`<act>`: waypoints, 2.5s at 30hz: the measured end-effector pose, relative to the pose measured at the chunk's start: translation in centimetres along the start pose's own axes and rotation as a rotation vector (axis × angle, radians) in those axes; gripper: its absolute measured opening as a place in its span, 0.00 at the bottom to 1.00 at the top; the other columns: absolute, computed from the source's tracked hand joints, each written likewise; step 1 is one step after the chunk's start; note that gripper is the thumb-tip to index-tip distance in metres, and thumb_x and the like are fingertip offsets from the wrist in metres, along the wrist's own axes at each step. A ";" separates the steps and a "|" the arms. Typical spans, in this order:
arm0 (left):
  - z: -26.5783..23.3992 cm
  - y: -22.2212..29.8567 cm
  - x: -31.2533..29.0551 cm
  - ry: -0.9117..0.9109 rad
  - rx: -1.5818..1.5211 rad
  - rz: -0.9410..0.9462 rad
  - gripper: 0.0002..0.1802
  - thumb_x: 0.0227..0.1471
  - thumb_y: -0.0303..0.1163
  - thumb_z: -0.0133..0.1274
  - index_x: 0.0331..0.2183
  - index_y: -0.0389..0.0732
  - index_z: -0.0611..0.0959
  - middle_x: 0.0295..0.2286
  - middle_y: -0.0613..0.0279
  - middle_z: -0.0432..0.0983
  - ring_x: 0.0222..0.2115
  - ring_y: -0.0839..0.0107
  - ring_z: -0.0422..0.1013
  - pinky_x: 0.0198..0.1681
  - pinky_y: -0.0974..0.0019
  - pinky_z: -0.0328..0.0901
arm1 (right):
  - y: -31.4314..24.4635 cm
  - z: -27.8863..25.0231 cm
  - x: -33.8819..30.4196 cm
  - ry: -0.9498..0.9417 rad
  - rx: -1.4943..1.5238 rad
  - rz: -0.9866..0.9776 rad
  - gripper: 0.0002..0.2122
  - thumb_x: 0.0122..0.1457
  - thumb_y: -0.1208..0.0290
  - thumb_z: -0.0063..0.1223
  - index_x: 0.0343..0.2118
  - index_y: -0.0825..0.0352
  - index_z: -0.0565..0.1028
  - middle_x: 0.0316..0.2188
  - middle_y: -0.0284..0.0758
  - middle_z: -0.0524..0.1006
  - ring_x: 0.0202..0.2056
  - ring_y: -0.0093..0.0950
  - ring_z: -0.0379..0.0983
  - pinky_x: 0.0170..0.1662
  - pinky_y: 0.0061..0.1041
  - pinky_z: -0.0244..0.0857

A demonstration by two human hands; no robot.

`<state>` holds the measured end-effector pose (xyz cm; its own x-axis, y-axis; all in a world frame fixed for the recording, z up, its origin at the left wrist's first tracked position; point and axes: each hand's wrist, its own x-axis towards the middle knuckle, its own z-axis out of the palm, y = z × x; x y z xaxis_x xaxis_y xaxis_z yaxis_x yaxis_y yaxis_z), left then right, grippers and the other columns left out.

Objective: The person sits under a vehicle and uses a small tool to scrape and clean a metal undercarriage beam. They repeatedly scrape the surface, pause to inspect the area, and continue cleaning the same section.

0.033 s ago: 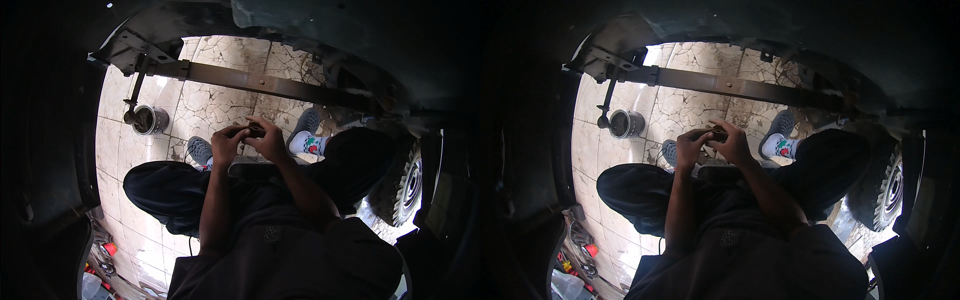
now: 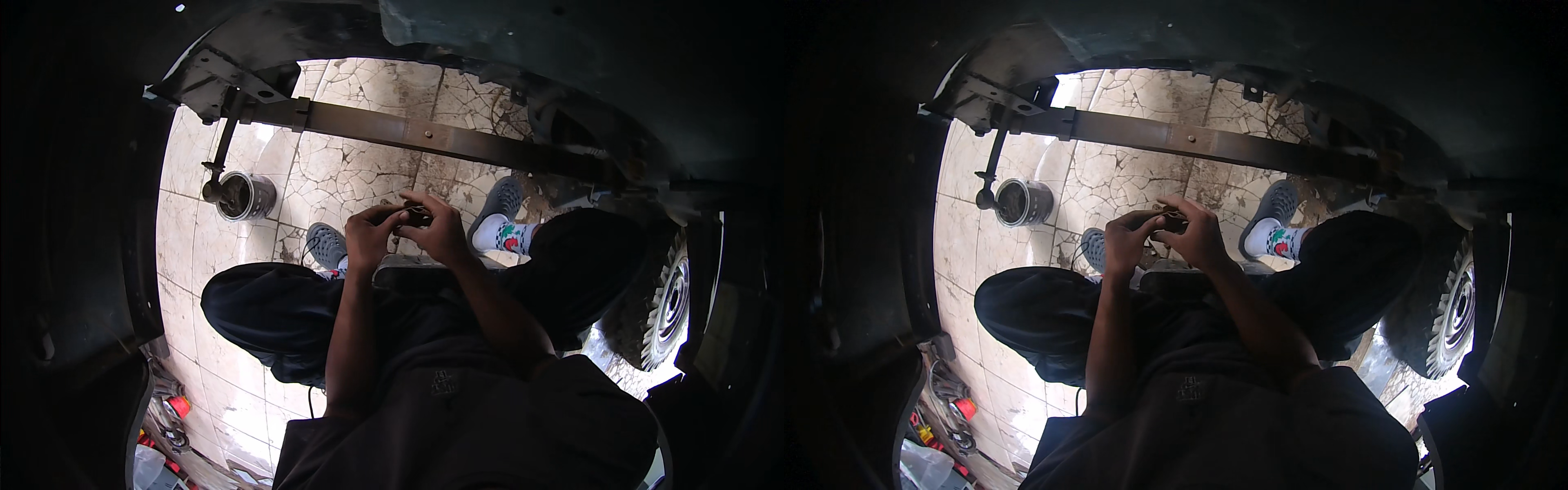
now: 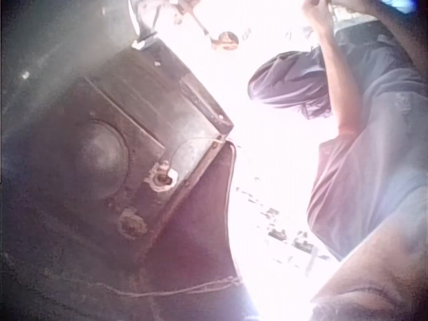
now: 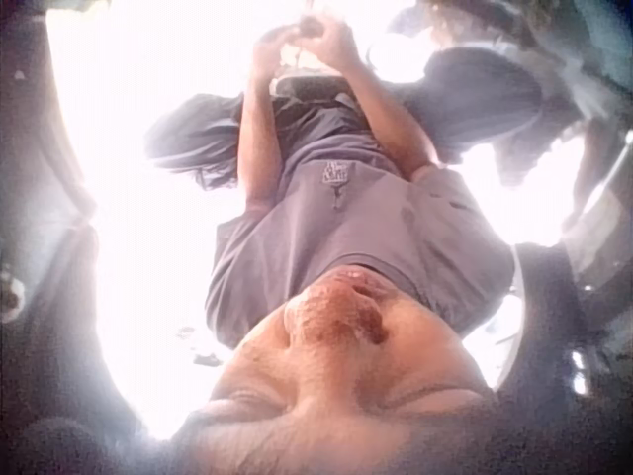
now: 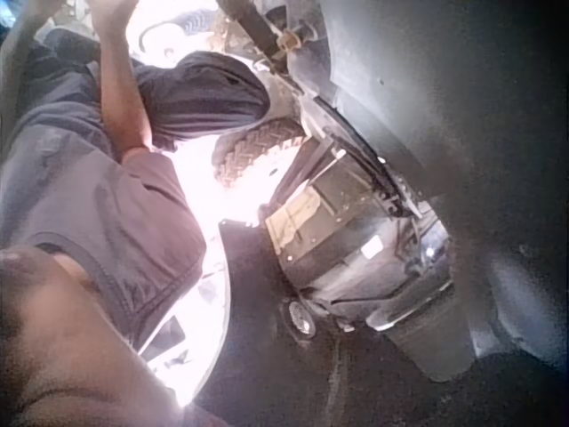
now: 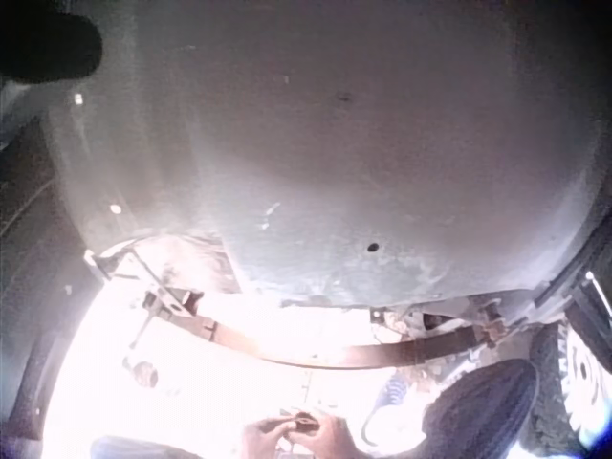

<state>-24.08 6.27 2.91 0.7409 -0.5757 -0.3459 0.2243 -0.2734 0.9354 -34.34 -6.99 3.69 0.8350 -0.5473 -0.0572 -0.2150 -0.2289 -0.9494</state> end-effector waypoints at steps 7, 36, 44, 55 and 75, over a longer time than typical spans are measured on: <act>-0.5 -0.6 0.7 0.028 0.192 0.157 0.13 0.53 0.31 0.68 0.38 0.33 0.89 0.32 0.56 0.87 0.33 0.75 0.81 0.40 0.71 0.73 | 0.2 -0.2 0.2 -0.072 0.032 0.109 0.19 0.54 0.73 0.71 0.50 0.65 0.83 0.42 0.40 0.86 0.42 0.26 0.84 0.46 0.25 0.76; -4.1 -0.7 1.3 0.274 -0.464 -0.177 0.28 0.58 0.47 0.64 0.50 0.34 0.82 0.38 0.61 0.80 0.38 0.71 0.75 0.44 0.66 0.69 | 1.8 -0.5 2.6 0.005 0.211 0.188 0.13 0.57 0.75 0.67 0.46 0.68 0.84 0.36 0.36 0.86 0.35 0.19 0.81 0.41 0.19 0.73; -5.8 2.3 6.1 0.256 -0.207 -0.047 0.26 0.55 0.48 0.66 0.43 0.35 0.87 0.31 0.61 0.83 0.30 0.76 0.76 0.34 0.70 0.69 | 2.9 -3.0 10.2 0.158 -0.103 0.115 0.09 0.58 0.72 0.68 0.42 0.64 0.86 0.33 0.36 0.86 0.34 0.23 0.82 0.38 0.23 0.72; -7.5 4.4 16.5 0.724 0.404 0.095 0.48 0.42 0.41 0.75 0.53 0.38 0.60 0.47 0.38 0.74 0.48 0.40 0.75 0.50 0.49 0.71 | 2.4 -0.8 17.1 -0.028 -0.565 -0.163 0.04 0.53 0.75 0.66 0.32 0.67 0.85 0.31 0.45 0.84 0.32 0.43 0.81 0.41 0.35 0.73; -6.7 2.5 16.9 0.777 0.300 -0.059 0.45 0.41 0.49 0.75 0.56 0.40 0.73 0.45 0.45 0.82 0.47 0.46 0.78 0.52 0.51 0.70 | 1.3 0.4 17.1 -0.023 -0.681 0.052 0.06 0.56 0.71 0.67 0.36 0.59 0.88 0.32 0.39 0.86 0.35 0.33 0.84 0.42 0.29 0.75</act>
<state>-6.78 0.99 -0.15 0.9837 0.1110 -0.1417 0.1794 -0.5436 0.8200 -20.14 -16.31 1.40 0.8237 -0.5561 -0.1107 -0.5198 -0.6626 -0.5393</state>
